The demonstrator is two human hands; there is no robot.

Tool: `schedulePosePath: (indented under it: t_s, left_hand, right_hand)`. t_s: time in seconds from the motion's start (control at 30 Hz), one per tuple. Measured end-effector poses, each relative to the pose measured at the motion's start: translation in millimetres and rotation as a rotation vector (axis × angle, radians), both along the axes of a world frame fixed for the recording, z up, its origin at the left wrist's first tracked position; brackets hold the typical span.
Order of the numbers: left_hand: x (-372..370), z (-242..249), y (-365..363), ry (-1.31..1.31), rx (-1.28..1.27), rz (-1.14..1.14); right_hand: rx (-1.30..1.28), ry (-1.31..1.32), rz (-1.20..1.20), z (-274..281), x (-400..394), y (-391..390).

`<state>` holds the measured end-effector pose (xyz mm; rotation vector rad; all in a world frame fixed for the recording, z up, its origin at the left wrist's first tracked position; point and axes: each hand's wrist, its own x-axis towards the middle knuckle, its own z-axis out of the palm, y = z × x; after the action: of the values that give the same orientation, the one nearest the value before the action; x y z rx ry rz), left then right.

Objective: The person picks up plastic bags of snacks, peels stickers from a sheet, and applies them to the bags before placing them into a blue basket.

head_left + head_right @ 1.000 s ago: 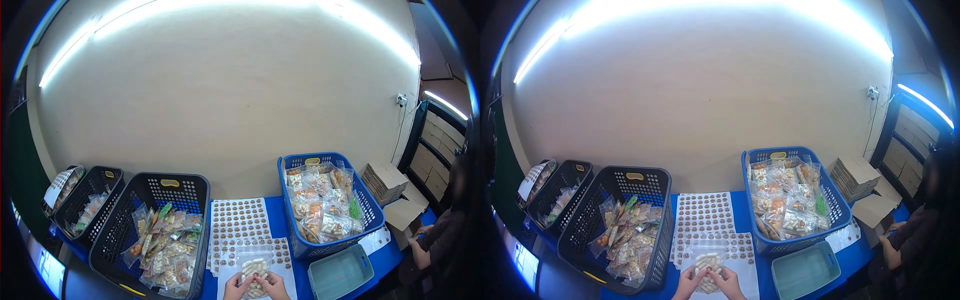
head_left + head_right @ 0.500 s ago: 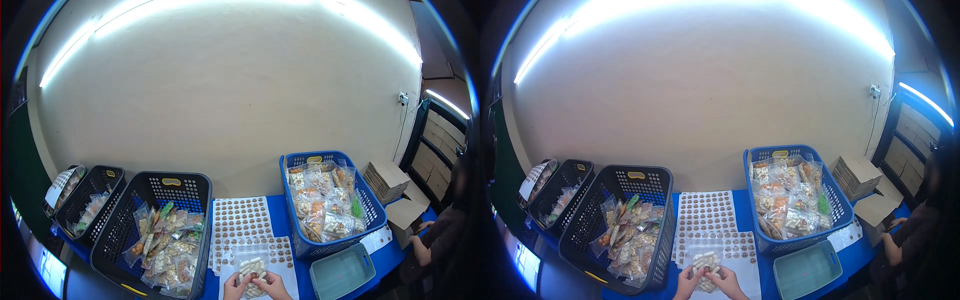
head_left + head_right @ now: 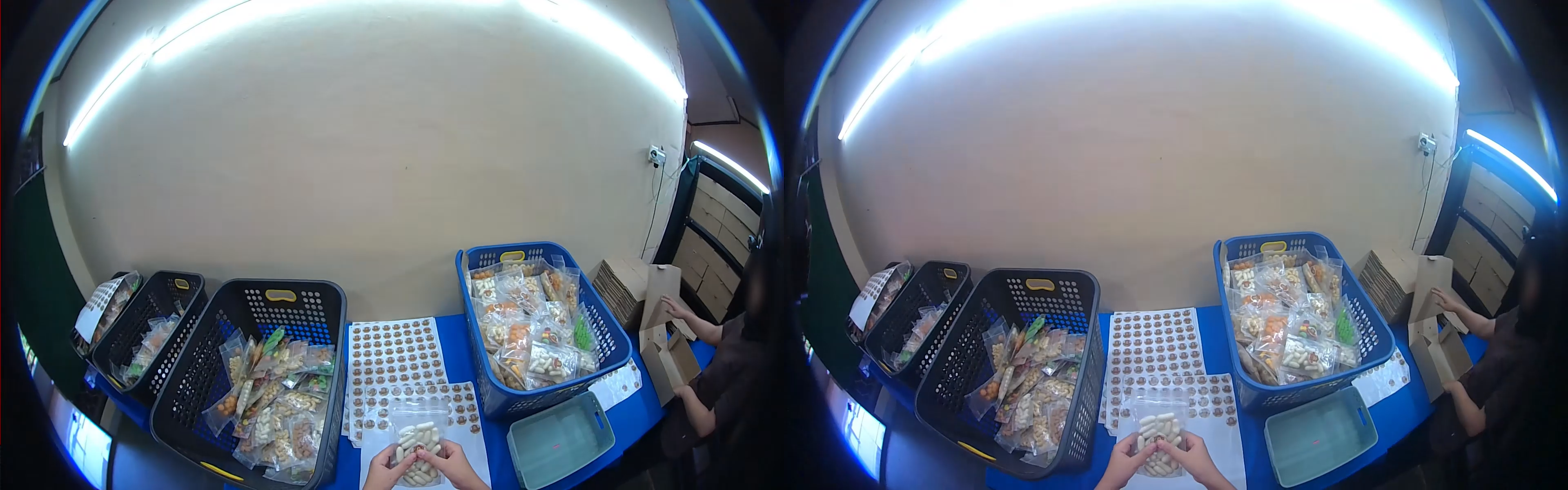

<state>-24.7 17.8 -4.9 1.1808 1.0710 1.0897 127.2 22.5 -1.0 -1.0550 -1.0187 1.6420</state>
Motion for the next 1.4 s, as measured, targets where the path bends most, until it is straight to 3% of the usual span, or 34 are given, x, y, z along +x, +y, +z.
schedulePosePath:
  t_s: [0.17,0.5,0.8,0.9,1.13,1.23,1.4]
  left_hand:
    - [0,5,-3,-0.129,-0.071,0.062]
    - [4,17,-13,0.094,-0.004,0.054]
    - [12,23,-15,-0.163,-0.09,0.011]
    - [3,11,-11,-0.006,0.073,-0.02]
    - [1,42,-12,0.174,0.038,0.021]
    - [5,28,-12,-0.063,0.051,0.089]
    - [0,15,-13,0.037,0.073,-0.107]
  right_hand:
    - [0.096,0.063,-0.009,8,-8,-5]
    - [0.137,-0.026,-0.108,18,-6,-11]
    - [0.186,-0.005,-0.189,18,-7,-16]
    - [0.216,-0.016,-0.184,15,-10,-18]
    - [0.218,-0.06,-0.126,16,-9,-21]
    - [0.214,-0.148,-0.07,27,-5,-24]
    - [0.17,-0.014,-0.075,13,2,-23]
